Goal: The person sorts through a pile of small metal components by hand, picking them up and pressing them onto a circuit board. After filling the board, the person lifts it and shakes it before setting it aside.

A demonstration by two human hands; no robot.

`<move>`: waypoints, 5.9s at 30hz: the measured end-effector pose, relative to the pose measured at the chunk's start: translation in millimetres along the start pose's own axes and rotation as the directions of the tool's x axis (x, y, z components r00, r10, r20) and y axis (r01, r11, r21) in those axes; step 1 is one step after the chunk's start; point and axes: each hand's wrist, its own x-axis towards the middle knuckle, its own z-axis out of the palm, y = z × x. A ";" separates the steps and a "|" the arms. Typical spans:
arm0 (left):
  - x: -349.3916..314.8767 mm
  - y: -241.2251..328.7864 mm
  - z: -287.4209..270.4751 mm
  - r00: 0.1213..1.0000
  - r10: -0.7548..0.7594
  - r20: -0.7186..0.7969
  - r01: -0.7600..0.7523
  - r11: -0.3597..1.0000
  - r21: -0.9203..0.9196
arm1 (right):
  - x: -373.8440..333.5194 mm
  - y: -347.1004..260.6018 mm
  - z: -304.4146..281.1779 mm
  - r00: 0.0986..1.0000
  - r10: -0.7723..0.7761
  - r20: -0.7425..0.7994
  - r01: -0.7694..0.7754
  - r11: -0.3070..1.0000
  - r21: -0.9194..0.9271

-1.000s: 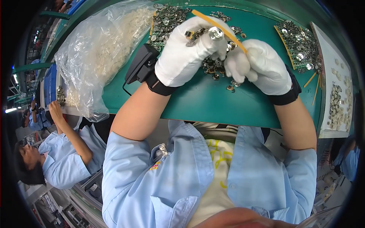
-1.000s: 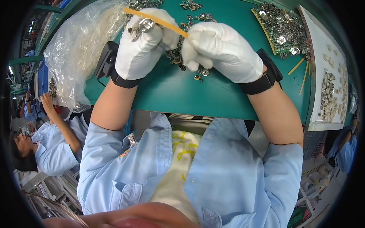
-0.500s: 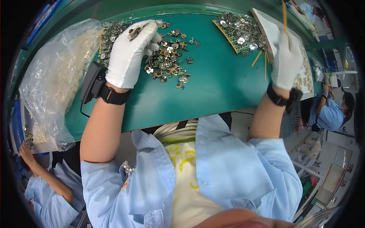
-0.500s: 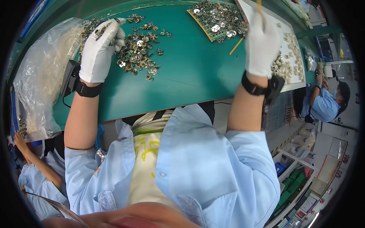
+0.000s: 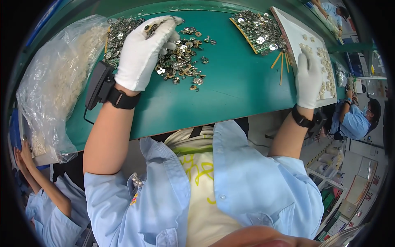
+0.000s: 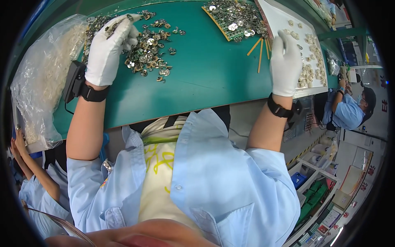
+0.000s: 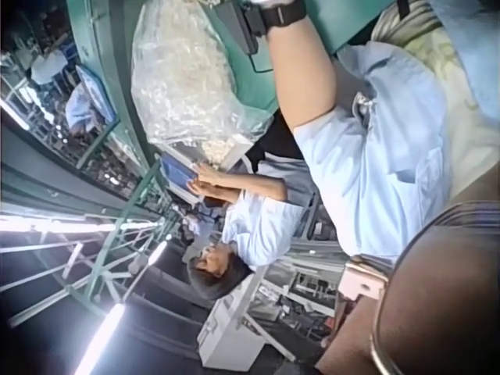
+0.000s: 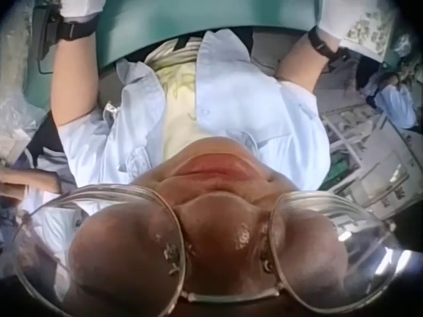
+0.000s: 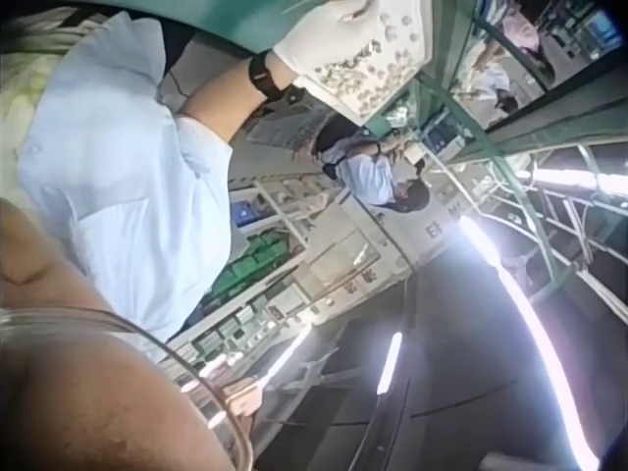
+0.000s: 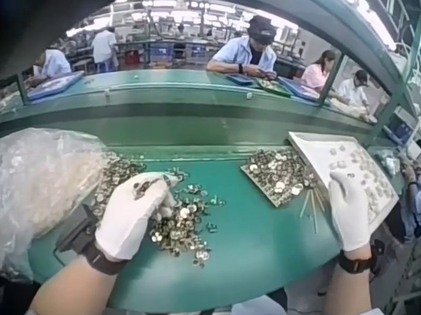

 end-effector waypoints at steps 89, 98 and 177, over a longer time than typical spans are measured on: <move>-13.2 8.0 -9.4 0.958 -0.162 0.236 0.165 0.986 0.010 | -3.8 -139.2 108.2 0.664 -0.466 0.584 -0.524 0.267 0.809; -14.9 11.1 -10.2 0.908 -0.287 0.304 0.316 0.948 -0.048 | -7.7 -134.5 116.4 0.618 -0.495 0.611 -0.684 0.045 0.728; -3.9 1.5 -10.0 0.983 -0.182 -0.036 0.175 0.974 -0.143 | 17.8 -130.7 106.9 0.660 -0.263 0.704 -0.402 0.668 0.626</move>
